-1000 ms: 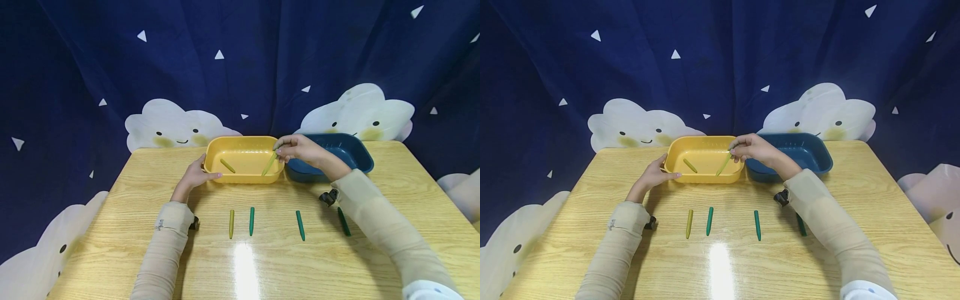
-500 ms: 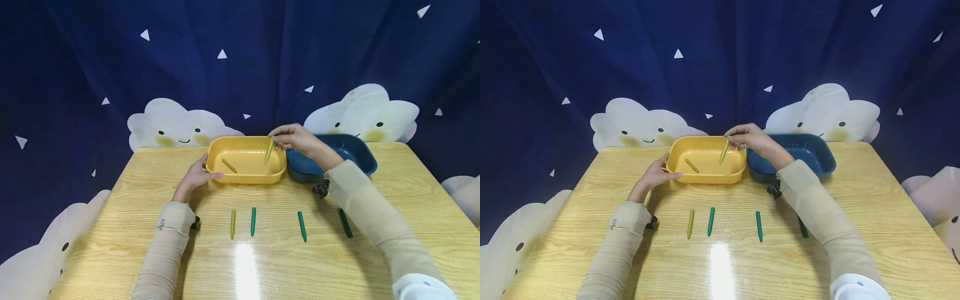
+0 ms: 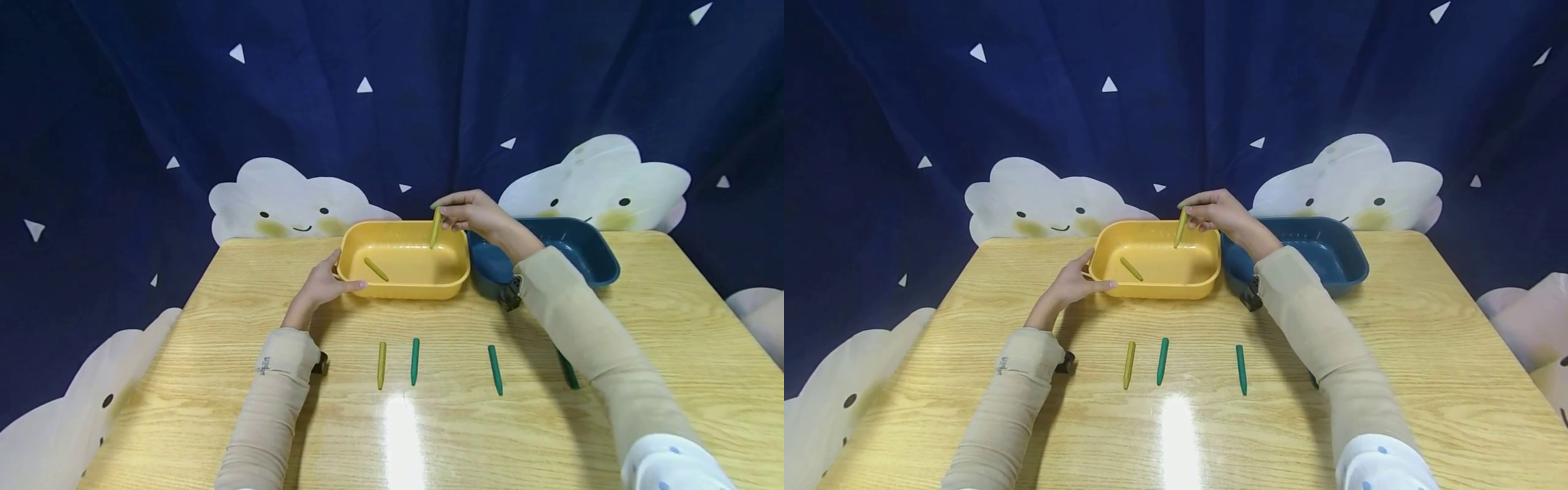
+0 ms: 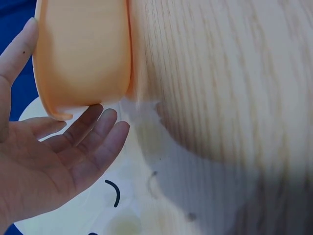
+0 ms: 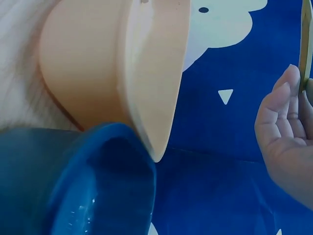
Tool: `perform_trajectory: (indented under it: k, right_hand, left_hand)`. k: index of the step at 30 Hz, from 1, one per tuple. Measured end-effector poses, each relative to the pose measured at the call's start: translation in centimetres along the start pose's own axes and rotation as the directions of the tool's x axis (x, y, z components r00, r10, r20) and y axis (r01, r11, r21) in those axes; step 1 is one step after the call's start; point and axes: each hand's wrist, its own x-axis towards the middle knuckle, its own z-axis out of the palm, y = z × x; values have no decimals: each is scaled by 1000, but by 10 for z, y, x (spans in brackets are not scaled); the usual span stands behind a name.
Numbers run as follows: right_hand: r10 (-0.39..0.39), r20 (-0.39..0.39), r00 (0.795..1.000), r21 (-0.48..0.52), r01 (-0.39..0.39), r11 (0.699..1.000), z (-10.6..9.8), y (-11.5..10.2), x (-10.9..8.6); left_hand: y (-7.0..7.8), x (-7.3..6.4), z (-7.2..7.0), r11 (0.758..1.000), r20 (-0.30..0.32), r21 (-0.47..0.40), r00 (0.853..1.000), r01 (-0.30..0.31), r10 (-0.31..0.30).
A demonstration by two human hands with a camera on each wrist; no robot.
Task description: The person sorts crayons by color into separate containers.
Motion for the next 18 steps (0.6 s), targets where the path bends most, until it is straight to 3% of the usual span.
perform_trajectory:
  k: [18]
  right_hand:
    - [5, -7, 1000, -183, -7, 983, 9, -7, 44]
  left_hand:
    - [-3, 2, -2, 1000, 7, 18, 1000, 12, -12]
